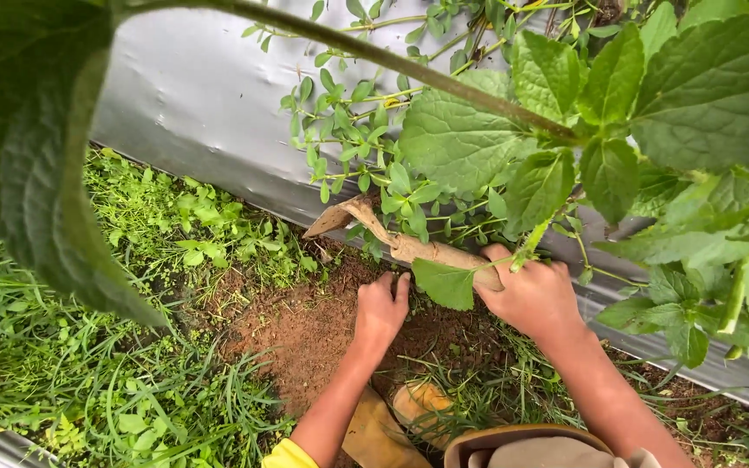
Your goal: Manual weeding of a farm field using a hand hoe between plastic-covered rows.
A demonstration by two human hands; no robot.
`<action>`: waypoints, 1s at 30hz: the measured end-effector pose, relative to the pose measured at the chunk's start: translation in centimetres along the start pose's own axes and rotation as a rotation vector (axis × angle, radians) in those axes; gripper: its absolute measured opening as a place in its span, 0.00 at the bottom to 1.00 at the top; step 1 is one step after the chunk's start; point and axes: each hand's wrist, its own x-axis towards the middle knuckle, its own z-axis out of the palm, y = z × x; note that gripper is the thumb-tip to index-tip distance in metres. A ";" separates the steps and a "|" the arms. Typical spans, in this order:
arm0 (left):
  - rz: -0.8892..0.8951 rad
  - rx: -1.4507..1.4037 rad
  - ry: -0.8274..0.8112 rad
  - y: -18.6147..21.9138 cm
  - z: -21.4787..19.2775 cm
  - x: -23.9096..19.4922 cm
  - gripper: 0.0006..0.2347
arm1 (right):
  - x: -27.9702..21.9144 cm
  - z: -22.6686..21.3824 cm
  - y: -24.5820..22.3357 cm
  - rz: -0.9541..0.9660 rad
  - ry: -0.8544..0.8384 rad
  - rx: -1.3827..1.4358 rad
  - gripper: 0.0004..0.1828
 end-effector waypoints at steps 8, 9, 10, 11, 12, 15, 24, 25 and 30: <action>0.091 0.042 0.040 -1.7 0.1 3.4 0.15 | 2.4 -0.8 0.6 -0.431 0.379 -0.173 0.02; 0.088 0.042 0.036 -2.1 0.3 4.1 0.15 | 2.7 -0.8 0.6 -0.430 0.374 -0.171 0.02; 0.106 0.033 0.047 -2.5 0.5 4.9 0.12 | 2.9 -0.6 0.6 -0.480 0.418 -0.200 0.02; 0.115 0.024 0.055 -3.2 0.9 5.2 0.12 | 2.8 -0.6 0.5 -0.532 0.457 -0.224 0.05; 0.104 0.023 0.048 -3.9 1.2 5.5 0.12 | 2.3 0.3 0.4 -0.534 0.445 -0.218 0.05; 0.109 -0.033 0.098 -5.1 1.4 6.2 0.14 | 1.5 2.5 0.2 -0.402 0.432 -0.165 0.04; 0.028 -0.055 0.080 -0.8 -2.4 2.5 0.15 | 2.1 -1.2 -0.5 -0.228 0.222 0.442 0.04; -0.020 -0.052 0.093 -0.7 -2.4 2.4 0.13 | 1.8 -1.3 -0.5 -0.215 0.245 0.333 0.05; -0.076 -0.082 0.109 1.3 -3.8 2.4 0.21 | 1.5 -1.6 0.5 -0.319 0.282 -0.105 0.05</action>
